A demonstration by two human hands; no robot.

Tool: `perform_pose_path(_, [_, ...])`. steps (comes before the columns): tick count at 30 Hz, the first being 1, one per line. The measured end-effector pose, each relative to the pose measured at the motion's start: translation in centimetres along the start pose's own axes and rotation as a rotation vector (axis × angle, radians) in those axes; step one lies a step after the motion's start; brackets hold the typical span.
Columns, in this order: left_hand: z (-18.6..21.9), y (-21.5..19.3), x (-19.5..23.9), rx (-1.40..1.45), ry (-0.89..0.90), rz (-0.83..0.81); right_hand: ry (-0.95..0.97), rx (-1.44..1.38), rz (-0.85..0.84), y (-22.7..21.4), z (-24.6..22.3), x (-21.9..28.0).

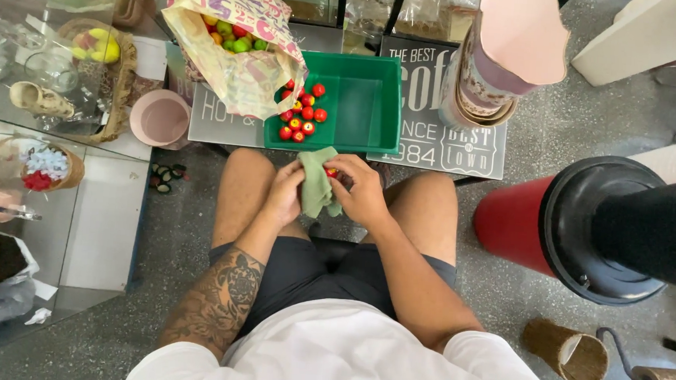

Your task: The person sits on a chair and wipes small red and yellow decorative tomatoes with a green cloth. They pick up each item from a green tray, wipe it, and place it back into the tray.

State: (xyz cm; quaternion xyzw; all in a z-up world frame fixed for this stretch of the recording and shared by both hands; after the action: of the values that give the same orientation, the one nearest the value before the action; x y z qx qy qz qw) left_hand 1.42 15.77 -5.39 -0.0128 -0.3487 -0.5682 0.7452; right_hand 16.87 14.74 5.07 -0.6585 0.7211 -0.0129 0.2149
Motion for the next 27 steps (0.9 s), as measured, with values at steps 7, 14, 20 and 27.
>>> perform_pose_path(7, [-0.9,0.6,-0.3,-0.056,-0.014,-0.034,0.045,-0.025,0.019,-0.1,1.4,0.3])
perform_pose_path(14, [-3.8,-0.7,-2.1,-0.151,0.009,-0.003,-0.007,0.07,-0.005,0.3,1.5,0.7])
perform_pose_path(20, [-2.1,0.0,-1.1,-0.232,0.089,0.016,0.027,0.086,-0.033,0.6,2.9,0.8])
perform_pose_path(27, [-1.9,0.2,-0.5,-0.178,0.039,0.033,0.019,0.078,0.016,1.0,4.5,1.2])
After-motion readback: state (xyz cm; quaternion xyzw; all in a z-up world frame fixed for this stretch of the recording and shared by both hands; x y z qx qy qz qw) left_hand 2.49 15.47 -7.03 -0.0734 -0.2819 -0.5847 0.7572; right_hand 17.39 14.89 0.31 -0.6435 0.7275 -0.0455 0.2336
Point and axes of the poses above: each hand's wrist, its own x-axis away from the middle knuckle, its own y-axis out of the palm, z = x × y, the point moved 6 cm from there along -x, towards the middle knuckle, and after that the axes turned 12 degrees about z, right-handed, at the moved point
